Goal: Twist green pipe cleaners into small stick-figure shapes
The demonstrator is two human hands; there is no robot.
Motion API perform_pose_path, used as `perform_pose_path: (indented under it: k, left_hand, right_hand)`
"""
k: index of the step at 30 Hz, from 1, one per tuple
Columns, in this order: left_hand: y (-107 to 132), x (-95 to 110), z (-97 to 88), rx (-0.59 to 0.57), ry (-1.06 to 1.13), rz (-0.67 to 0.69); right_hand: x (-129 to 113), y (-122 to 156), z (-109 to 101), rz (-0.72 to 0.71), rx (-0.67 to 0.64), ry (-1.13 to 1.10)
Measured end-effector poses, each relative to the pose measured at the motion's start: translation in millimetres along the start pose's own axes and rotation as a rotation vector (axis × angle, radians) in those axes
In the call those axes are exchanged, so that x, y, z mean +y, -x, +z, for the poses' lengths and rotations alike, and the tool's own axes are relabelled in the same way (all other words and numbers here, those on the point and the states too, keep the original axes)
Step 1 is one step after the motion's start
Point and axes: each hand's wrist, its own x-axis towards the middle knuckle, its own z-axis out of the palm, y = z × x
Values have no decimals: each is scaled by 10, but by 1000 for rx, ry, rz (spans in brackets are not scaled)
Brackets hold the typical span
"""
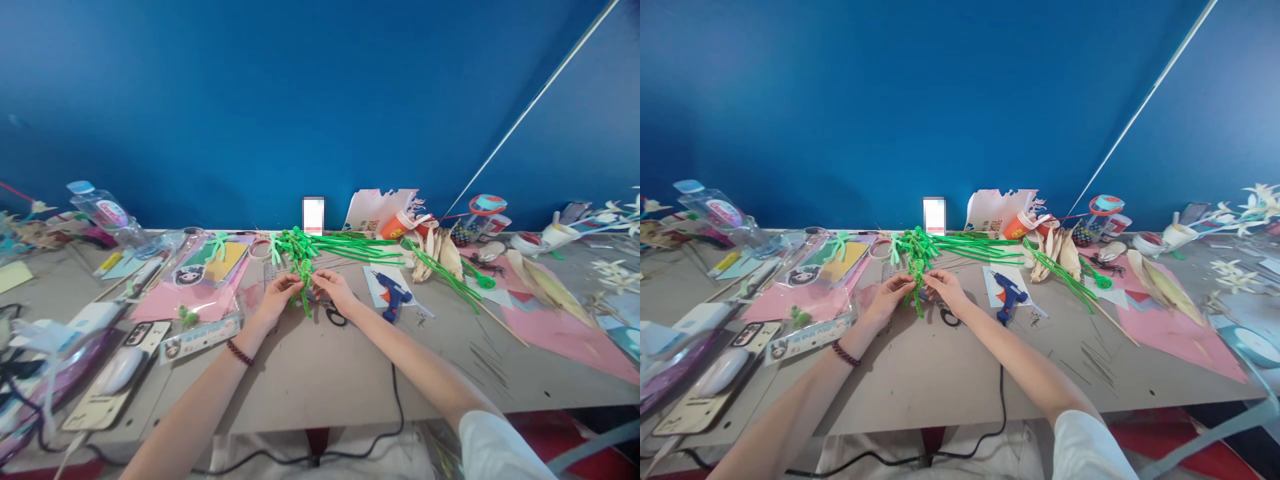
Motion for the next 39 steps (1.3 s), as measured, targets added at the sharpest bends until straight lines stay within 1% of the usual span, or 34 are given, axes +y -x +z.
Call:
perform_pose_path:
  k: [3, 7, 9, 12, 16, 22, 29, 34, 39]
  left_hand:
    - [3, 2, 1, -2, -21, -3]
    - [-12, -24, -13, 1, 15, 6]
    - [-22, -44, -22, 2, 24, -8]
    - [-29, -72, -32, -28, 41, -48]
    - [-18, -74, -28, -64, 51, -100]
    - [11, -14, 7, -28, 8, -8]
    - [27, 2, 40, -18, 33, 14]
    - [55, 19, 63, -22, -5, 50]
    - [83, 42, 94, -63, 0, 56]
  right_hand:
    - [-4, 12, 12, 32, -33, -31]
    - [-25, 23, 4, 152, -105, -85]
    - [-41, 28, -1, 203, -130, -107]
    - [-53, 30, -2, 239, -149, -151]
    - [-36, 27, 2, 240, -167, -179]
    - [-26, 42, 19, 186, -189, -134]
    - [-20, 66, 22, 122, -178, -90]
    - [-15, 53, -13, 142, -208, -125]
    - [-46, 49, -50, 225, -271, -167]
